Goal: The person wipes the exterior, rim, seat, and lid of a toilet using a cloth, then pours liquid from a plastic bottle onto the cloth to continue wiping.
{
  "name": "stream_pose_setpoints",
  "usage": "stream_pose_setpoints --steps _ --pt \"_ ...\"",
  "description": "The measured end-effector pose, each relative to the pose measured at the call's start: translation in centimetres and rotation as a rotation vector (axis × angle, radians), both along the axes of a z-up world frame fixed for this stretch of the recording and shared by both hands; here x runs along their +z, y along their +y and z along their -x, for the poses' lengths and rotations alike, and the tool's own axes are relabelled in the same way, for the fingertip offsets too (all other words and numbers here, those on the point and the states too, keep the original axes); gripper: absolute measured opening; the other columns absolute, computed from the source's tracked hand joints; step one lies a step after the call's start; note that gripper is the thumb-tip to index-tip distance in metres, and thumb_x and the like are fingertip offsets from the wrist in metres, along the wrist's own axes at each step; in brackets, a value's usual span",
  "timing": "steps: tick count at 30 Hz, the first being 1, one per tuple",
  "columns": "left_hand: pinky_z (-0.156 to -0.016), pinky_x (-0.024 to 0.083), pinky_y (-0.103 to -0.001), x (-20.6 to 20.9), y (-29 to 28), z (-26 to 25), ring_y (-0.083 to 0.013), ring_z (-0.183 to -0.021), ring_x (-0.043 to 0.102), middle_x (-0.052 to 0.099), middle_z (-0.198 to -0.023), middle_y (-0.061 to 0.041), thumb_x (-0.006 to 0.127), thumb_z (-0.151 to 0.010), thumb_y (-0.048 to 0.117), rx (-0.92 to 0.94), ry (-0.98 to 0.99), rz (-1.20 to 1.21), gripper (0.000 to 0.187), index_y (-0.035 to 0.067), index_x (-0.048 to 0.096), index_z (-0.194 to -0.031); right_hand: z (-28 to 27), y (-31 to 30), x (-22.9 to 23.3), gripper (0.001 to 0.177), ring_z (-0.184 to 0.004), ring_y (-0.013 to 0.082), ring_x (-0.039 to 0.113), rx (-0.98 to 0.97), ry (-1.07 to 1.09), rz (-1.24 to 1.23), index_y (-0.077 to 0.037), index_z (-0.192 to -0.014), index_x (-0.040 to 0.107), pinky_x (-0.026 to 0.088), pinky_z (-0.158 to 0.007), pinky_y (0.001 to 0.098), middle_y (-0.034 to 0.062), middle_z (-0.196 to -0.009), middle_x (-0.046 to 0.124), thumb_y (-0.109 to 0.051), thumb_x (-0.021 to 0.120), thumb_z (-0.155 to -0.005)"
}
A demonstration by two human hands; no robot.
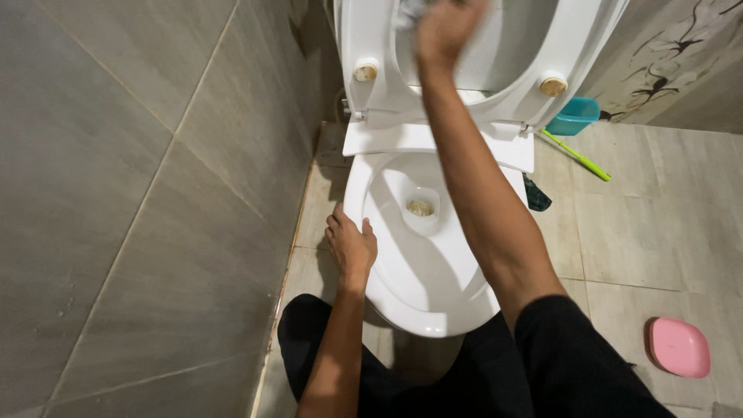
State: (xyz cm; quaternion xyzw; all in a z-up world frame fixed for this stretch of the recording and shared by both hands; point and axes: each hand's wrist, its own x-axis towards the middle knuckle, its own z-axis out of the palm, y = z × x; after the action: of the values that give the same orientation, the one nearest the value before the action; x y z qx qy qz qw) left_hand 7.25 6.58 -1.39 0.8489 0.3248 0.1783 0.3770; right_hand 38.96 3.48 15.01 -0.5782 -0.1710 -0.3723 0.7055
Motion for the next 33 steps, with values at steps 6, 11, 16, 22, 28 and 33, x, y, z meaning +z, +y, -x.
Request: stream_pose_setpoints --steps 6,11,16,22,28,33 --pt "-0.104 0.044 -0.053 0.7 0.2 0.1 -0.044 -0.126 0.05 0.048 -0.138 -0.027 0.068 -0.093 0.019 -0.02 0.037 0.034 0.067 -0.003 0.035 -0.147 2.1 4.7 0.2 0.051 -0.106 0.037 0.061 -0.145 -0.292 0.624 0.002 -0.123 0.06 0.055 -0.086 0.0472 0.0201 -0.118 0.056 0.014 0.048 -0.076" --pt "-0.107 0.044 -0.053 1.5 0.2 0.1 -0.0423 -0.127 0.051 0.049 -0.139 -0.025 0.066 -0.094 0.019 -0.026 0.081 0.07 0.066 -0.001 0.034 -0.148 5.3 2.3 -2.5 0.08 -0.14 0.0443 0.049 -0.148 -0.48 0.705 -0.003 -0.147 0.054 0.056 -0.109 0.0434 0.0231 -0.152 0.046 0.018 0.046 -0.07" --pt "-0.106 0.044 -0.053 1.2 0.2 -0.1 -0.0426 -0.128 0.05 0.047 -0.139 -0.025 0.067 -0.094 0.019 -0.018 0.064 0.075 0.068 -0.001 0.033 -0.149 5.3 -2.4 -7.6 0.051 -0.146 0.0403 0.046 -0.128 -0.565 0.997 -0.001 -0.142 0.064 0.049 -0.121 0.0432 0.0152 -0.156 0.051 0.015 0.054 -0.095" --pt "-0.106 0.044 -0.053 1.1 0.1 0.0 -0.0432 -0.127 0.05 0.049 -0.139 -0.024 0.067 -0.093 0.02 -0.014 0.055 0.065 0.067 0.001 0.035 -0.148 5.4 -12.7 -8.6 0.022 -0.145 0.0319 0.051 -0.181 -0.725 1.618 -0.005 -0.114 0.076 0.04 -0.121 0.0474 0.0072 -0.154 0.058 -0.013 0.064 -0.098" --pt "-0.106 0.042 -0.054 0.6 0.1 0.4 -0.0446 -0.126 0.05 0.049 -0.139 -0.025 0.068 -0.093 0.022 -0.018 0.019 0.04 0.066 0.001 0.037 -0.147 5.1 -19.7 -5.9 0.028 -0.144 0.0257 0.053 -0.251 -0.781 1.659 -0.012 -0.118 0.079 0.037 -0.125 0.0458 0.004 -0.152 0.06 -0.016 0.063 -0.096" --pt "-0.107 0.042 -0.055 0.5 0.2 0.0 -0.0456 -0.126 0.05 0.05 -0.138 -0.026 0.069 -0.092 0.021 -0.008 0.004 0.015 0.066 -0.001 0.038 -0.146 4.8 -18.9 -6.9 0.02 -0.138 0.0273 0.059 -0.243 -0.684 1.564 -0.009 -0.106 0.08 0.041 -0.123 0.0458 0.0079 -0.143 0.067 -0.011 0.063 -0.097"
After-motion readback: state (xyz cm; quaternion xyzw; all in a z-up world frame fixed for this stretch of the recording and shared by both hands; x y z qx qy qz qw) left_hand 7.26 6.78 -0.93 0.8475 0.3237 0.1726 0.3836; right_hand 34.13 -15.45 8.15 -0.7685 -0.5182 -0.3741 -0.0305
